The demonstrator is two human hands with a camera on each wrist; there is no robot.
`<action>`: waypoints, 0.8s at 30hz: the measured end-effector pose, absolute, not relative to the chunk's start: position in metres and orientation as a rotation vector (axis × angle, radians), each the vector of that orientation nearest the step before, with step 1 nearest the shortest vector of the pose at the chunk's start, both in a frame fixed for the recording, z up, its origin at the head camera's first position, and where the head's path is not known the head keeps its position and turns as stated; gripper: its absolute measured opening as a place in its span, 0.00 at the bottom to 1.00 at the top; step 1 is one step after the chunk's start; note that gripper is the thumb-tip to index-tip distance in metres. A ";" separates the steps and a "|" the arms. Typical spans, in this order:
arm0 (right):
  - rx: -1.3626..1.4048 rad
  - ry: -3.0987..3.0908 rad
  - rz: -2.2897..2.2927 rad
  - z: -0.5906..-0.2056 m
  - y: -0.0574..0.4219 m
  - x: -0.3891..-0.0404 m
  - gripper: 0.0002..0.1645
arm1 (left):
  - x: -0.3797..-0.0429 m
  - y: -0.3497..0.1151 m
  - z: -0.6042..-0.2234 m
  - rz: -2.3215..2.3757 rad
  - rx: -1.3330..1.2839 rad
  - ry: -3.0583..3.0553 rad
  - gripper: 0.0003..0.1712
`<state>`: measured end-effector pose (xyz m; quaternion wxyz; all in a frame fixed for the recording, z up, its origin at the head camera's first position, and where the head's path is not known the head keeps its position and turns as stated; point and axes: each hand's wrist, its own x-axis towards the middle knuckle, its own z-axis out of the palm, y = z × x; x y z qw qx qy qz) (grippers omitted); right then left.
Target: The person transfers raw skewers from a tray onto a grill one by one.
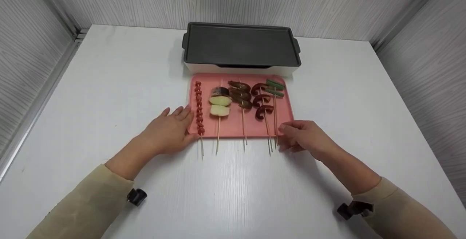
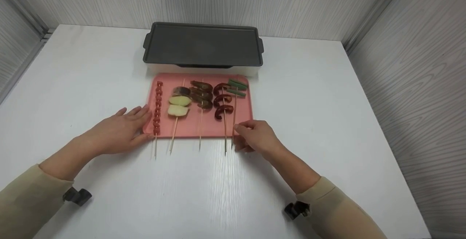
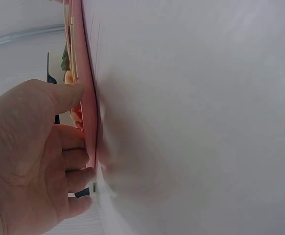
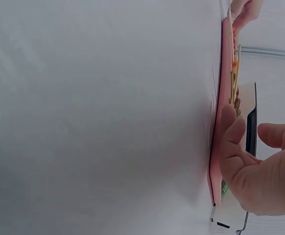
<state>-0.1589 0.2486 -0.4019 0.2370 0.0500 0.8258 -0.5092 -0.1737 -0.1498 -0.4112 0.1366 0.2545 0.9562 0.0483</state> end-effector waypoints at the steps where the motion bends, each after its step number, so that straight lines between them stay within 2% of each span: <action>1: 0.144 2.249 -1.397 -0.403 0.248 -0.159 0.29 | -0.173 -0.150 -0.411 0.141 0.735 2.769 0.45; 24: 0.241 2.043 -1.525 -0.414 0.248 -0.165 0.29 | -0.170 -0.150 -0.412 0.163 0.739 2.779 0.44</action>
